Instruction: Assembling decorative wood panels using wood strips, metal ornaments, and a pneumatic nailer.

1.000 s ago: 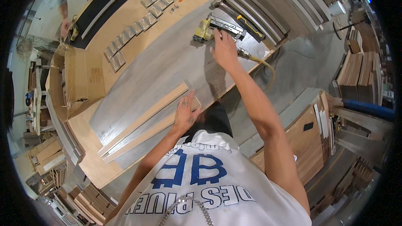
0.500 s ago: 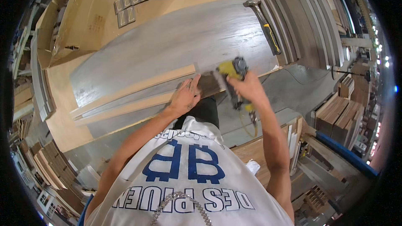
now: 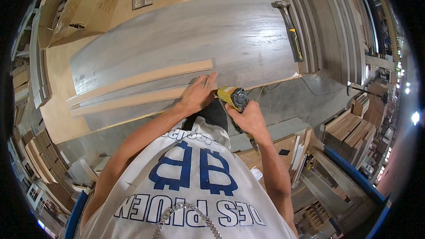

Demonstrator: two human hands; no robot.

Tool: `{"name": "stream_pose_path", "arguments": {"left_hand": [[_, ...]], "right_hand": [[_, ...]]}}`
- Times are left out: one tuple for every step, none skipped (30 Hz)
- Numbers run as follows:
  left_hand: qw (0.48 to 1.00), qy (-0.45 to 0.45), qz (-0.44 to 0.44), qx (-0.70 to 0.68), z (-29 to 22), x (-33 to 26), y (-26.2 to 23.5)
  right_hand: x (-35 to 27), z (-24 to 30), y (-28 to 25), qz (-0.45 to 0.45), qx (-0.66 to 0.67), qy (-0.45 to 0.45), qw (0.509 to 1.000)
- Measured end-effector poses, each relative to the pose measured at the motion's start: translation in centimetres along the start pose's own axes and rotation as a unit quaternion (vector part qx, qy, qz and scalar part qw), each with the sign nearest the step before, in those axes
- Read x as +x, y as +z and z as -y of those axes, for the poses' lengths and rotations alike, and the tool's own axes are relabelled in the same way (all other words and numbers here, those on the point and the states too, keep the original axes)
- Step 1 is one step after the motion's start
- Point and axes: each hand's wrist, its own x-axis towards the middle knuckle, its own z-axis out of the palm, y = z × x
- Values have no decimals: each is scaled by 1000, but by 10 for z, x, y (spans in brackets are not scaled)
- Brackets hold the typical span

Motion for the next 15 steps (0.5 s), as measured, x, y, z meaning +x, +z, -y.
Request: {"name": "stream_pose_path", "arguments": {"left_hand": [[1000,10,-7,-2,3,0,2],[1000,8,-8,-2,7,0,4],[1000,21,-17,10,7,0,6],[999,33,-27,23,8,0,7],[999,34,-27,22,10,0,9],[998,37,-27,32,8,1,7],[998,41,-27,41,7,1,5],[998,41,-27,39,5,2,4],[999,35,-19,35,4,2,2],[999,29,-10,30,4,1,1],[999,28,-11,30,4,2,1],[999,29,-18,25,4,2,2],[999,31,-26,21,4,2,3],[999,30,-26,21,4,2,4],[999,29,-30,18,3,2,3]], "right_hand": [[1,0,1,2,-1,0,1000],[2,0,2,3,7,-7,1000],[1,-1,2,-1,16,-13,1000],[1,-3,3,-1,16,-12,1000],[2,-6,4,-7,10,-35,999],[2,-8,5,-12,3,-57,998],[1,-9,5,-12,2,-56,998],[1,-9,5,-12,-3,-42,999],[2,-9,5,-10,-8,-31,999],[2,-9,6,-9,-8,-31,999],[2,-9,7,-12,-9,-29,999],[2,-9,7,-14,-10,-27,999],[2,-7,7,-13,-11,-28,999],[0,-3,7,-21,-15,-17,1000],[-1,0,8,-29,-20,-4,999]]}}
